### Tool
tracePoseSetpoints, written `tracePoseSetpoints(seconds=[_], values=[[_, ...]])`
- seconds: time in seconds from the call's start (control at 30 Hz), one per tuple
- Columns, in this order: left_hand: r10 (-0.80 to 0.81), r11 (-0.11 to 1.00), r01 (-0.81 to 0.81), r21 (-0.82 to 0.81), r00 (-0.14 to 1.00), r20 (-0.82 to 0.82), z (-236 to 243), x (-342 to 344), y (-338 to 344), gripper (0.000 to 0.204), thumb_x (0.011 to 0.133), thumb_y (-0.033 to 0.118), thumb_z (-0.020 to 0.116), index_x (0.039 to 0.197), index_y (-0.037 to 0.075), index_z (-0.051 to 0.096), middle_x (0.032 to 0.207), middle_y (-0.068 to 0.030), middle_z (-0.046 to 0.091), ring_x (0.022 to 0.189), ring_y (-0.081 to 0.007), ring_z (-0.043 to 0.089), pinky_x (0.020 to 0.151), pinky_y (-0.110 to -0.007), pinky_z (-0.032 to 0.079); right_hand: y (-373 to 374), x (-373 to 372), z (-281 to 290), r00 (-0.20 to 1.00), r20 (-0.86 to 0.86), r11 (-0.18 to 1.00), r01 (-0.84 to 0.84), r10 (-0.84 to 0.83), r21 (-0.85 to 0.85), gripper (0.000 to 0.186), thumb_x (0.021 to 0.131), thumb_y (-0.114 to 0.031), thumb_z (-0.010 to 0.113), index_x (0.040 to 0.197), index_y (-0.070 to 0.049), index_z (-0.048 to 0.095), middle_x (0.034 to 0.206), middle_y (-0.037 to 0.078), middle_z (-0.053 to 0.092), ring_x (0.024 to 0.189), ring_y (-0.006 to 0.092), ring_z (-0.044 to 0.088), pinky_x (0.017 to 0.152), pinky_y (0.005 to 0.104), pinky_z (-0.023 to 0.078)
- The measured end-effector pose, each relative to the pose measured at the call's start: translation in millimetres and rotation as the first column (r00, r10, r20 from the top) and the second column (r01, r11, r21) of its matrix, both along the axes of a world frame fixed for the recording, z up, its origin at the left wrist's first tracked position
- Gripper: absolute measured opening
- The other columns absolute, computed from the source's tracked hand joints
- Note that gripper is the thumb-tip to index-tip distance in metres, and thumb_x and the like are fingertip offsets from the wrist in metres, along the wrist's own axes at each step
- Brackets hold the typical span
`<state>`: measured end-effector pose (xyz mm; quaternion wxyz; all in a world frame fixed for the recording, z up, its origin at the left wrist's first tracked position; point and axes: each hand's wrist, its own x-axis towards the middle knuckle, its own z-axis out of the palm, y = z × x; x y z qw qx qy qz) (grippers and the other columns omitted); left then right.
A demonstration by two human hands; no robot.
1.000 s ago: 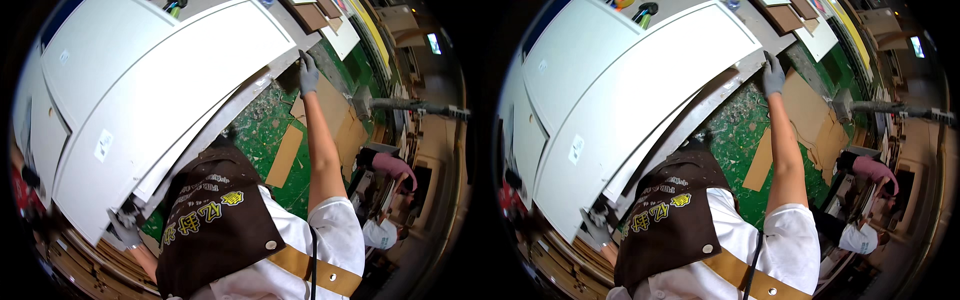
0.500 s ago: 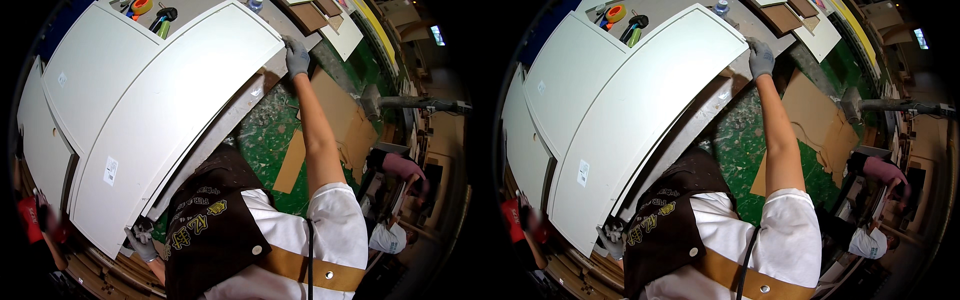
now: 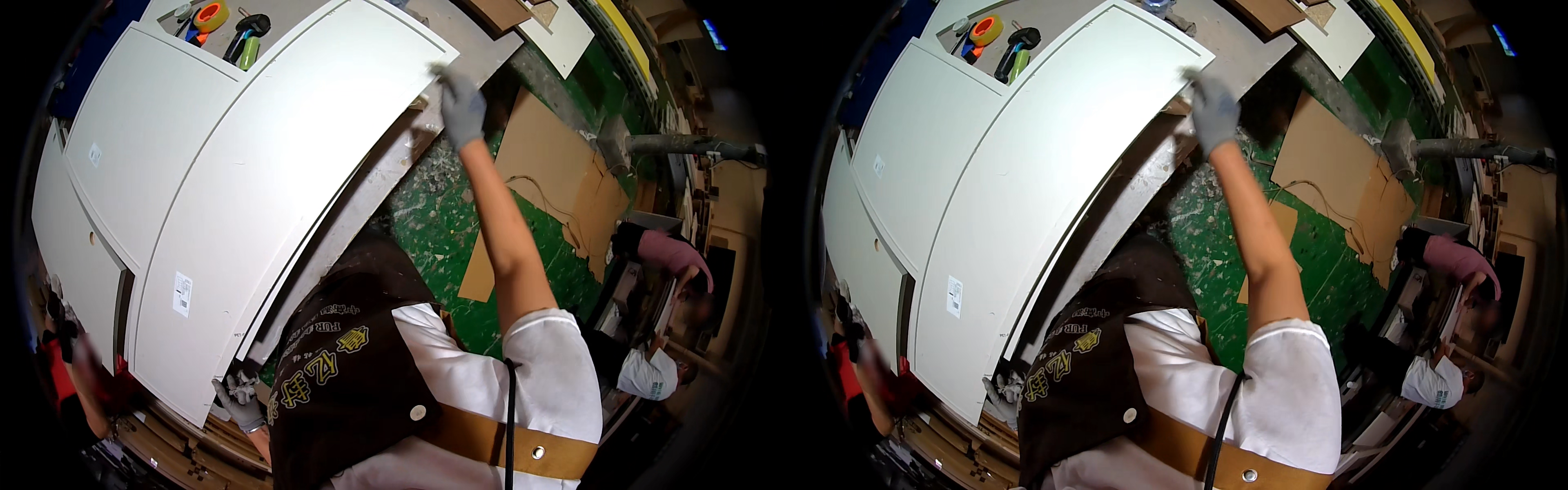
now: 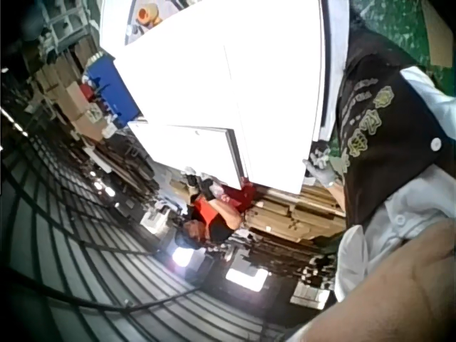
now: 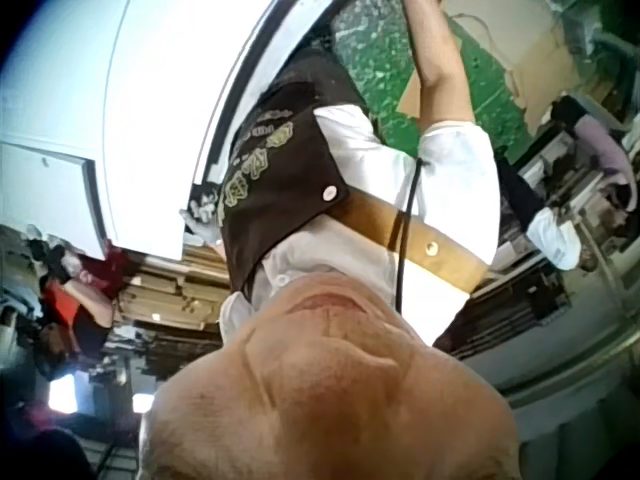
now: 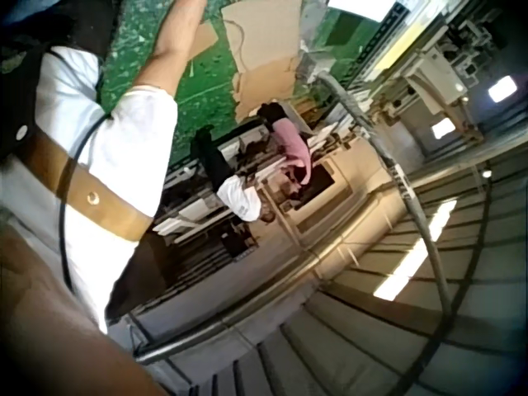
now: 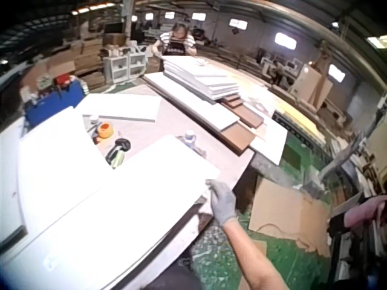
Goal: The person uses a utility knife to trim excess edge banding from a white wooden panel. They carefully scrape along the edges to remove the material and then peel off the loose strips by hand. The person flips the panel over to continue trimming the other side.
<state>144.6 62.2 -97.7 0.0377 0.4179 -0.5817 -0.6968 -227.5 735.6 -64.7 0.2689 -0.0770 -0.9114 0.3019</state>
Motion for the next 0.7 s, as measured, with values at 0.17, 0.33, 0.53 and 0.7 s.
tracePoseSetpoints(seconds=[0.17, 0.33, 0.53, 0.7], values=[[0.219, 0.964, -0.237, 0.118, 0.964, 0.152, 20, -27, 20, 0.056, 0.102, 0.026, 0.052, 0.155, 0.024, 0.034, 0.142, -0.0173, 0.047, 0.082, -0.0141, 0.052, 0.070, -0.026, 0.048, 47, -37, -7, 0.979, 0.043, 0.911, 0.169, -0.200, 0.376, 0.031, 0.089, -0.010, 0.055, 0.112, -0.024, 0.068, 0.098, 0.008, 0.066, 0.092, 0.0296, 0.064, 0.081, 0.0403, 0.052], [0.171, 0.981, -0.161, -0.104, 0.981, 0.093, 43, -14, 69, 0.069, 0.096, 0.042, 0.062, 0.155, 0.024, 0.031, 0.144, -0.0148, 0.043, 0.091, -0.0153, 0.053, 0.075, -0.029, 0.050, -29, -9, 10, 0.992, 0.126, 0.958, -0.055, 0.020, 0.282, 0.028, 0.089, -0.011, 0.056, 0.112, -0.020, 0.068, 0.096, 0.009, 0.064, 0.089, 0.0299, 0.064, 0.076, 0.0416, 0.051], [0.330, 0.940, -0.337, -0.045, 0.875, 0.355, 101, -72, 131, 0.093, 0.086, 0.062, 0.066, 0.150, 0.002, 0.034, 0.110, -0.0054, 0.054, 0.086, -0.0118, 0.052, 0.069, -0.025, 0.049, 12, -39, 3, 1.000, -0.006, 0.991, -0.015, 0.016, 0.132, 0.029, 0.088, -0.011, 0.056, 0.111, -0.021, 0.070, 0.098, 0.013, 0.066, 0.094, 0.0325, 0.063, 0.084, 0.0418, 0.050], [0.102, 0.967, -0.183, 0.178, 0.916, 0.388, 57, -23, 60, 0.089, 0.089, 0.059, 0.065, 0.148, 0.000, 0.036, 0.106, -0.0061, 0.052, 0.076, -0.0085, 0.053, 0.063, -0.025, 0.047, -32, -18, 2, 0.997, 0.023, 0.987, 0.066, -0.070, 0.145, 0.030, 0.087, -0.009, 0.057, 0.110, -0.022, 0.069, 0.090, 0.010, 0.060, 0.088, 0.0299, 0.059, 0.079, 0.0416, 0.048]])
